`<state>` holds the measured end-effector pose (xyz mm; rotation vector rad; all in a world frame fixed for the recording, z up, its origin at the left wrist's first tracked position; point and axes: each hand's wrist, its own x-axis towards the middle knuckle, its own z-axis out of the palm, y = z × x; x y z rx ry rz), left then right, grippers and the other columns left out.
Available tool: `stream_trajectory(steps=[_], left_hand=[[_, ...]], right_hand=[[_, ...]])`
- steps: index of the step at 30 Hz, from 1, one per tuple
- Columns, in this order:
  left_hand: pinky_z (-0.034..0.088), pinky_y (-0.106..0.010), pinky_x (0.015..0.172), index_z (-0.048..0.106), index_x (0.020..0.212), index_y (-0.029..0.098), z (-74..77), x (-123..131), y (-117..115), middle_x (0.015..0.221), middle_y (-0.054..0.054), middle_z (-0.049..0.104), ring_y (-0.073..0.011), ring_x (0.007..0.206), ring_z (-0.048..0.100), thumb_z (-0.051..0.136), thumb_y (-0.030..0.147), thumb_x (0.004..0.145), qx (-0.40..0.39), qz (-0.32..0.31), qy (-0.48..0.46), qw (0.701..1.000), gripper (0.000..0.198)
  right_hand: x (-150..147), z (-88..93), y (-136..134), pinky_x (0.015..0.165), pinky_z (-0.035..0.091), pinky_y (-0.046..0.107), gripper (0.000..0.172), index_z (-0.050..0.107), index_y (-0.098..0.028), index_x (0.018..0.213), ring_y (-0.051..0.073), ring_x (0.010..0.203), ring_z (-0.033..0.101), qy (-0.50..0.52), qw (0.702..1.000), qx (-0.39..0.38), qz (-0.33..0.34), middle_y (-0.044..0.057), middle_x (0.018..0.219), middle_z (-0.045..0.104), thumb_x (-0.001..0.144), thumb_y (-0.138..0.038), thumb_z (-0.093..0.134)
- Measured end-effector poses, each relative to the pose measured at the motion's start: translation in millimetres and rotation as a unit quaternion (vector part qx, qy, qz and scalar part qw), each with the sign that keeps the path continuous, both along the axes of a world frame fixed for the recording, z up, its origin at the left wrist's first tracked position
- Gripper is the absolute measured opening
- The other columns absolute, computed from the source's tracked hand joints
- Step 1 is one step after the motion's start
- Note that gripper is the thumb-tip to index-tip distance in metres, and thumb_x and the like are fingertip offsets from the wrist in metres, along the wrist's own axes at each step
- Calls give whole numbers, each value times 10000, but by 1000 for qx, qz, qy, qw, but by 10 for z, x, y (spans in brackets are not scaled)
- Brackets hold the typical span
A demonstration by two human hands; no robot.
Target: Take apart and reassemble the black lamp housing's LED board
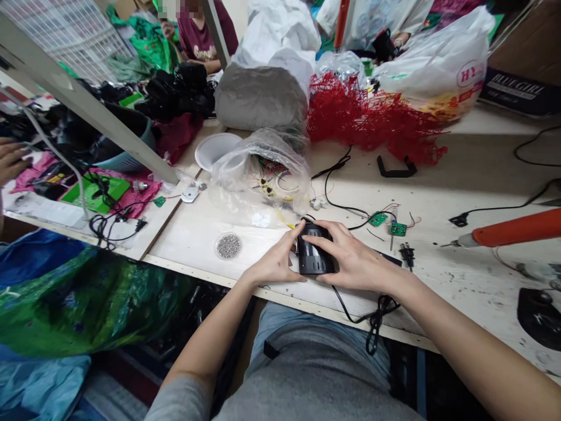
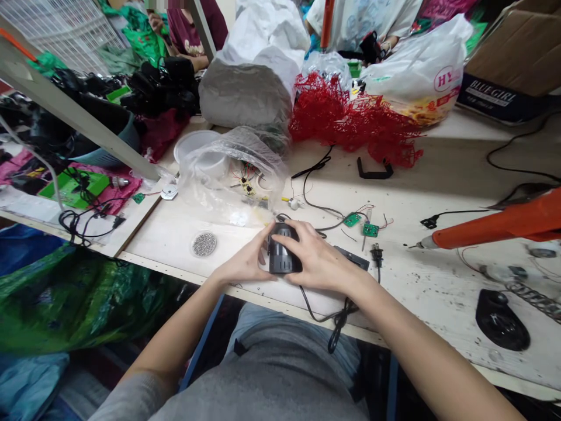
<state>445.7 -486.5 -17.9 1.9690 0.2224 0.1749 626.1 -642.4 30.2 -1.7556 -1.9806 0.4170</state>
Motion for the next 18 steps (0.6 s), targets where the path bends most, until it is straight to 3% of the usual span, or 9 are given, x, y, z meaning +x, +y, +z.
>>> stream_trajectory(steps=[8,13,18], left_hand=[[458,-552,1109,119,1619,301,31,10,-19,1646,-152,274,-388,1457,375,882,249,629,2,-2,-1,1000,1250],[340,-581,1199,122,1620,284,22,22,0,1654,-154,259,-393,1506,297,871,245,641,19,-12,-4,1000,1234],[399,-565,1163,131,1619,285,26,25,3,1644,-154,281,-400,1488,327,876,234,618,8,-9,2,1000,1248]], right_hand=[[-15,-6,-10,1053,482,644,761,474,-225,1458,405,1396,410,-13,1000,16,-2,210,1497,377,759,-327,755],[8,-5,7,1079,464,631,758,496,-215,1447,405,1391,418,-6,1000,5,-3,216,1497,382,748,-317,769],[-25,-23,-8,1069,463,652,773,498,-242,1449,414,1380,420,2,1000,15,-15,198,1501,392,730,-310,774]])
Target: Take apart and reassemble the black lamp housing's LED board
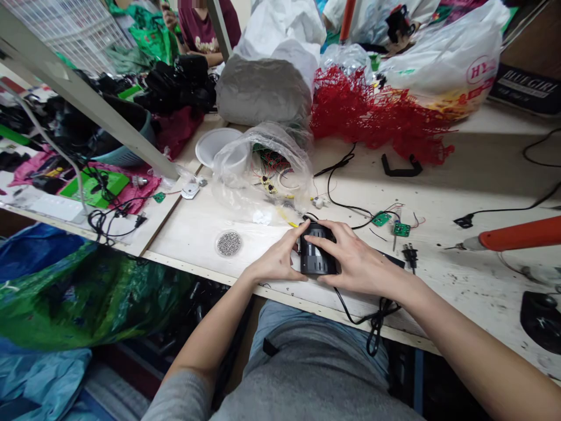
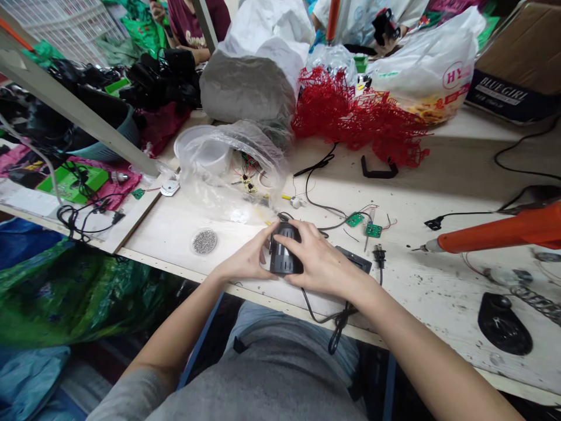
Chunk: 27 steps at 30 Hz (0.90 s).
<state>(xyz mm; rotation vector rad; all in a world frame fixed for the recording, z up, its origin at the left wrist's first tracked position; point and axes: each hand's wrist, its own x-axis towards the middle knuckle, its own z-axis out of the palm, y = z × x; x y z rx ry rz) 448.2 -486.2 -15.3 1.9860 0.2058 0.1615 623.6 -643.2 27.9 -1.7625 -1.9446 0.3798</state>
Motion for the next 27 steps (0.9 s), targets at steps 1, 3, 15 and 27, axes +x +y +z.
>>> stream_trajectory(steps=[1,3,15,27], left_hand=[[398,-566,1162,135,1618,283,1,0,0,1640,-155,287,-402,1485,331,878,236,616,1,-1,-2,1000,1249],[385,-576,1167,143,1617,281,-2,0,2,1633,-156,299,-402,1476,343,881,245,617,5,-2,-8,1000,1244],[594,-436,855,121,1614,356,38,-29,12,1609,-170,309,-278,1072,626,890,254,616,-109,-7,37,993,1263],[359,-505,1169,275,1551,169,132,321,-383,1410,-160,542,-343,1328,514,903,291,580,-161,237,45,957,1162]], right_hand=[[-4,-14,-8,1070,459,659,774,494,-252,1453,415,1382,415,0,1000,5,-2,191,1508,386,732,-308,771],[-4,-49,-25,1078,447,664,774,490,-265,1457,414,1390,403,0,1000,12,-3,184,1521,368,735,-301,768],[-3,-179,-74,1095,433,661,730,495,-258,1466,414,1421,354,2,999,32,-4,190,1539,316,786,-315,754],[-6,-311,-96,1133,393,647,778,508,-277,1458,395,1462,313,52,998,38,-26,167,1559,297,741,-309,809]])
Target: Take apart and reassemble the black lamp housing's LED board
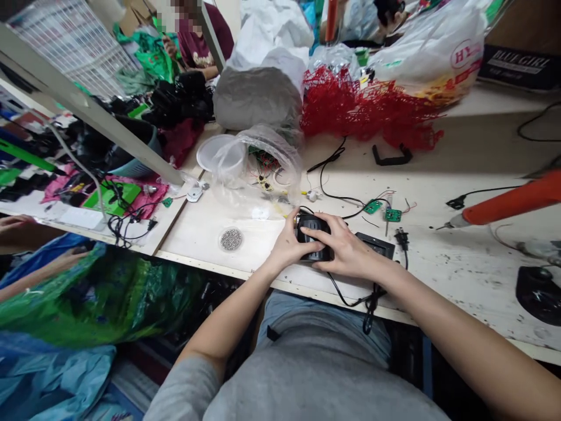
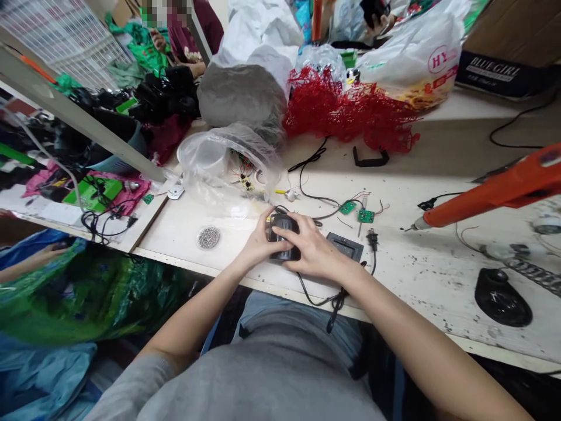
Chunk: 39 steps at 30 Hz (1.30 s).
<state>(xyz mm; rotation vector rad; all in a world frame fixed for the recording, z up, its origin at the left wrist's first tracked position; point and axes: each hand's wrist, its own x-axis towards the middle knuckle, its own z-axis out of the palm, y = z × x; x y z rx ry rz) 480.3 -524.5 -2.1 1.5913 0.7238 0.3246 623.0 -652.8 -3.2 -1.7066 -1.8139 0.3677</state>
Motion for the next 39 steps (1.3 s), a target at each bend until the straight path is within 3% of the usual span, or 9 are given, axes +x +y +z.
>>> stream_trajectory(steps=[3,5,7,9,12,16,22,32,39], left_hand=[[397,-497,1131,307,1530,179,2,26,-13,1338,-137,574,-333,1267,553,883,245,547,-13,30,8,999,1141],[448,-487,1070,286,1536,201,-5,6,1,1262,-119,605,-314,1184,599,872,263,553,-40,39,0,998,1146],[490,-462,1004,248,1546,227,-20,-32,0,1203,-102,625,-294,1112,627,867,296,555,-61,52,-16,997,1170],[508,-428,960,210,1551,241,-36,-69,-38,1172,-90,637,-275,1064,640,862,325,547,-82,72,-40,993,1200],[501,-392,957,199,1553,254,-39,-101,-161,1179,-76,647,-263,1070,639,854,333,535,-117,109,-76,984,1213],[459,-346,1022,372,1492,281,-9,-117,-303,1289,-70,640,-274,1226,580,888,303,517,-132,148,-124,972,1104],[497,-352,968,712,1134,215,-14,-153,-225,1129,-75,723,-273,1090,655,913,385,570,-219,124,-144,957,622],[528,-276,827,720,1026,251,-127,-18,-356,979,-3,739,-176,879,675,943,380,536,-220,220,-188,932,553],[524,-274,898,696,1128,273,-141,43,-406,1121,-21,730,-181,985,684,922,466,603,-154,247,-209,934,603]], right_hand=[[-22,54,-71,1137,402,625,793,503,-303,1463,381,1463,363,52,998,-16,-39,152,1564,343,745,-425,817],[-76,60,-175,1110,455,583,689,507,-261,1454,346,1395,485,118,983,8,-139,171,1503,451,842,-508,705],[-170,25,-300,1030,536,534,575,528,-203,1416,305,1207,653,198,947,27,-252,183,1319,625,941,-527,543],[-296,-22,-402,912,598,496,550,552,-176,1371,286,973,744,266,916,4,-300,156,1078,740,965,-541,478],[-480,-24,-429,812,613,463,615,556,-164,1365,290,853,760,337,899,-64,-272,128,968,777,919,-587,543],[-586,110,-300,828,581,398,581,616,-176,1284,293,984,735,378,884,-92,-259,113,1094,761,825,-523,690],[-634,133,-247,958,532,415,670,552,-183,1360,292,1112,685,376,890,-50,-255,114,1224,714,741,-328,763],[-644,-1,-286,943,550,431,585,543,-134,1329,291,1085,688,351,902,-30,-248,145,1193,713,799,-339,682],[-689,-138,-270,980,553,469,633,524,-140,1380,318,1136,671,253,924,12,-286,171,1211,690,838,-424,686]])
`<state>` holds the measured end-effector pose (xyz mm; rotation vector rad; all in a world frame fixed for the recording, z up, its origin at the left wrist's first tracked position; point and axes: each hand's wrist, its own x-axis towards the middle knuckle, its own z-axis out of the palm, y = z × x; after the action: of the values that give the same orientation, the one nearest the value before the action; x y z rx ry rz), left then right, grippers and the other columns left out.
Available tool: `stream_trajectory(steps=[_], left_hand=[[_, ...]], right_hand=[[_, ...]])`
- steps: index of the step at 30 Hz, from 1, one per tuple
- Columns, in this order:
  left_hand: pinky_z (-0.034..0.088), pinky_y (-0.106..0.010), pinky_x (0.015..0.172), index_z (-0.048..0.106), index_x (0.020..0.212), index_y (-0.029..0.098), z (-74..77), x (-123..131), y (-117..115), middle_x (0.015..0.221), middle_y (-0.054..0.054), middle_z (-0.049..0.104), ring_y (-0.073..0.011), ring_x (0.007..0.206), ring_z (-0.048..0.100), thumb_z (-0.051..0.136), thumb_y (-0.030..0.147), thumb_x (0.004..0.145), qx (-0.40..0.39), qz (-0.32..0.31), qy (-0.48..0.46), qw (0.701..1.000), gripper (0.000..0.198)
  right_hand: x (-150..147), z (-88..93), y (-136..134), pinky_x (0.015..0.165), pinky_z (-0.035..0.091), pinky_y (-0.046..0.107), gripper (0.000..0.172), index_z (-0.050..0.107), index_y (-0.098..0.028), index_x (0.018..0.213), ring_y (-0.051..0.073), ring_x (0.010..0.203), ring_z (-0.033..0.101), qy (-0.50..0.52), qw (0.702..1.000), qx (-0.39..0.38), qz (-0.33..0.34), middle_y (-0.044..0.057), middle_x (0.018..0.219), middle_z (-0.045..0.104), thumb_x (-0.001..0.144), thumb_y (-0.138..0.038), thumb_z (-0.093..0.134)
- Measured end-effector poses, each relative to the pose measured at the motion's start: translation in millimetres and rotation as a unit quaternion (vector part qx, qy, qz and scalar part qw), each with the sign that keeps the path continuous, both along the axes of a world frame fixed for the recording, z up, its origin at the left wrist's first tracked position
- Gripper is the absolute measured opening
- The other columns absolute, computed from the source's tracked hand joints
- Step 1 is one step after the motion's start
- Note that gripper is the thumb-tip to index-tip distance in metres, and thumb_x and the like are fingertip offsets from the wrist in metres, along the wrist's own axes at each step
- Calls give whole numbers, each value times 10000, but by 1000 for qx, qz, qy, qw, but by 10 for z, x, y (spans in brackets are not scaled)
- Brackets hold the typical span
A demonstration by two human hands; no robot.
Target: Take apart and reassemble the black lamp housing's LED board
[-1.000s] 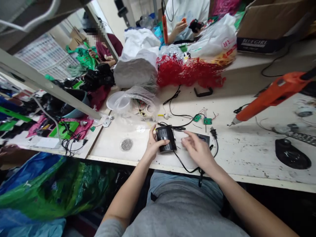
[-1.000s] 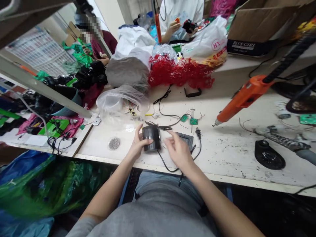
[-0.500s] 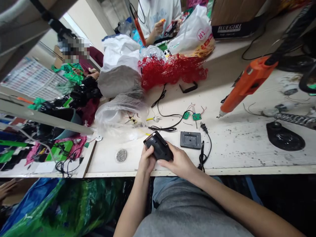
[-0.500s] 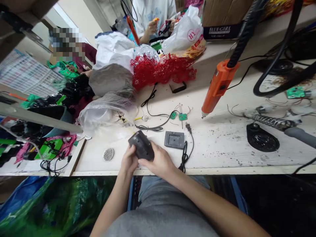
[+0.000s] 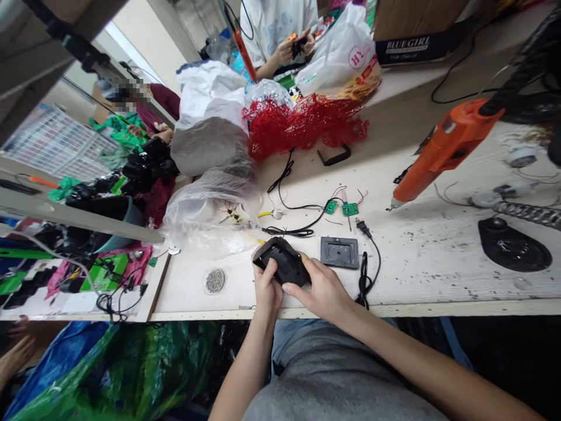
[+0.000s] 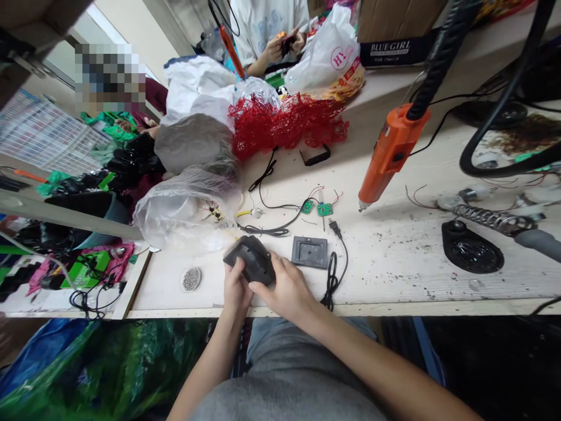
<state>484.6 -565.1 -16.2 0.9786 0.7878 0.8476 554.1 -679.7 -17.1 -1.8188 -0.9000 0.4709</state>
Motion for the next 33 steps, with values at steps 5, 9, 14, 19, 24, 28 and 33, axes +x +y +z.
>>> stream_trajectory(steps=[5,9,14,19,24,28,33], left_hand=[[556,-306,908,610,1319,325,41,20,-28,1158,-44,738,-235,1072,701,894,519,650,16,-3,-1,1000,753],[559,-317,936,498,1459,353,45,-58,-16,1212,-55,728,-246,1101,702,882,508,671,-20,-54,-17,998,890],[526,-405,1036,616,1345,341,-12,-197,58,1171,-45,745,-281,1119,700,914,399,612,-109,-163,-46,980,793],[575,-454,958,770,905,186,-4,-231,50,865,-65,784,-294,861,749,933,440,526,-197,-148,-13,969,484],[599,-516,842,766,1004,147,104,-150,-66,941,-139,773,-390,950,730,848,635,556,-255,-293,-3,922,667],[595,-488,723,737,1076,151,100,-94,-78,961,-163,757,-402,900,730,804,712,558,-302,-369,7,879,767],[570,-426,619,729,1026,128,55,-77,-43,830,-154,751,-312,648,713,748,752,604,-333,-414,16,847,754]], right_hand=[[-97,49,5,900,600,473,849,315,-175,1564,323,1061,692,-55,998,-4,-33,171,1194,649,863,-469,694],[-147,135,-29,746,629,434,828,278,-234,1592,279,834,703,-110,994,-23,-9,116,1035,623,901,-488,659],[-161,190,-96,667,624,409,822,322,-204,1582,260,753,685,-174,984,-30,-2,120,1004,612,906,-559,627],[199,284,-155,827,589,367,523,554,-223,1426,232,930,700,-91,994,34,49,102,1055,697,1008,-527,469],[651,339,42,907,541,364,509,761,-212,970,209,1001,670,47,976,206,52,88,1028,696,1015,-581,413],[740,349,194,958,521,416,640,734,-205,754,218,942,672,134,945,254,155,77,951,702,946,-724,413],[698,333,173,933,511,408,589,759,-210,883,218,962,651,93,946,262,166,80,992,673,938,-711,454]])
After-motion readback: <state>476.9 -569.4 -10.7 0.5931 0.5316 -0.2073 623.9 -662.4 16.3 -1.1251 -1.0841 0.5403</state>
